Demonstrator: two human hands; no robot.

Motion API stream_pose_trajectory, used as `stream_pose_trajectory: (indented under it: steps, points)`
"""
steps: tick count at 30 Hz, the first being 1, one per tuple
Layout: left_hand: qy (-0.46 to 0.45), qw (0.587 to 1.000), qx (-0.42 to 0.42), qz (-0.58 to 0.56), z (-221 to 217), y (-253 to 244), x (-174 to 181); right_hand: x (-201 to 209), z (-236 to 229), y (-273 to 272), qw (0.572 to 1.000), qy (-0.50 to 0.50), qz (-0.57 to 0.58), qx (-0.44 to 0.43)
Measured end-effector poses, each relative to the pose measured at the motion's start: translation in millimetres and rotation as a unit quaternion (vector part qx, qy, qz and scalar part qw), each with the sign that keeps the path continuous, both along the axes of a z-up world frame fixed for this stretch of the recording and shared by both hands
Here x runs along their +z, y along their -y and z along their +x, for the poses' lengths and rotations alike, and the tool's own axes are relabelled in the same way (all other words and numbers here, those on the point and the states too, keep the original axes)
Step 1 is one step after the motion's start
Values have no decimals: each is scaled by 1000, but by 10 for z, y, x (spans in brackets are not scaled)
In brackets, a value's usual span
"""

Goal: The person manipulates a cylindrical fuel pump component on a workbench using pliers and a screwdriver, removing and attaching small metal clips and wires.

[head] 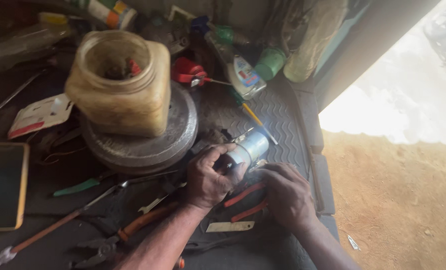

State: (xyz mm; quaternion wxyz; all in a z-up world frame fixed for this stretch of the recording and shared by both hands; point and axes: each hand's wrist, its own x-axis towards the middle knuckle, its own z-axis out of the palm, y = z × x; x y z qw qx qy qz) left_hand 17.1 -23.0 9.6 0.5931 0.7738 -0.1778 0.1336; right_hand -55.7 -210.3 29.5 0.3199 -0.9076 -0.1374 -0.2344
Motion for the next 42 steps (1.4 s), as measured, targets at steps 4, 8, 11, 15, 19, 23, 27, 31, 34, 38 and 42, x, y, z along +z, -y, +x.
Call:
stream_pose_trajectory:
  steps: [4,8,11,15,19,23,27,31,34,38,42]
  points:
    - [4,1000,-1,-5,26,24,-18,-23,-39,45,992,-11,32,-123]
    - [-16,1000,-8,-2,-29,-3,-47,-81,-44,145,996,35,-31,-72]
    - [4,1000,-14,-12,17,1,-35,-114,43,137,997,49,-65,-5]
    - [20,1000,-3,12,14,8,-57,-96,54,93,993,26,-108,-29]
    - [19,1000,2,8,27,-2,-54,-28,20,42,994,37,-99,29]
    - [39,999,11,29,40,8,-76,-54,-1,44,995,36,-88,2]
    - [38,999,10,15,24,-8,-68,-66,-30,50,999,34,-41,-8]
    - [-15,1000,4,-9,17,10,-73,-76,-4,53,997,43,-61,-32]
    - [34,999,2,12,30,-2,-78,-95,-1,41,995,35,-92,6]
    - [21,1000,8,9,24,1,-70,-101,-23,23,991,44,-125,-16]
    - [39,999,13,23,11,0,-61,-95,-45,61,992,30,-97,-78]
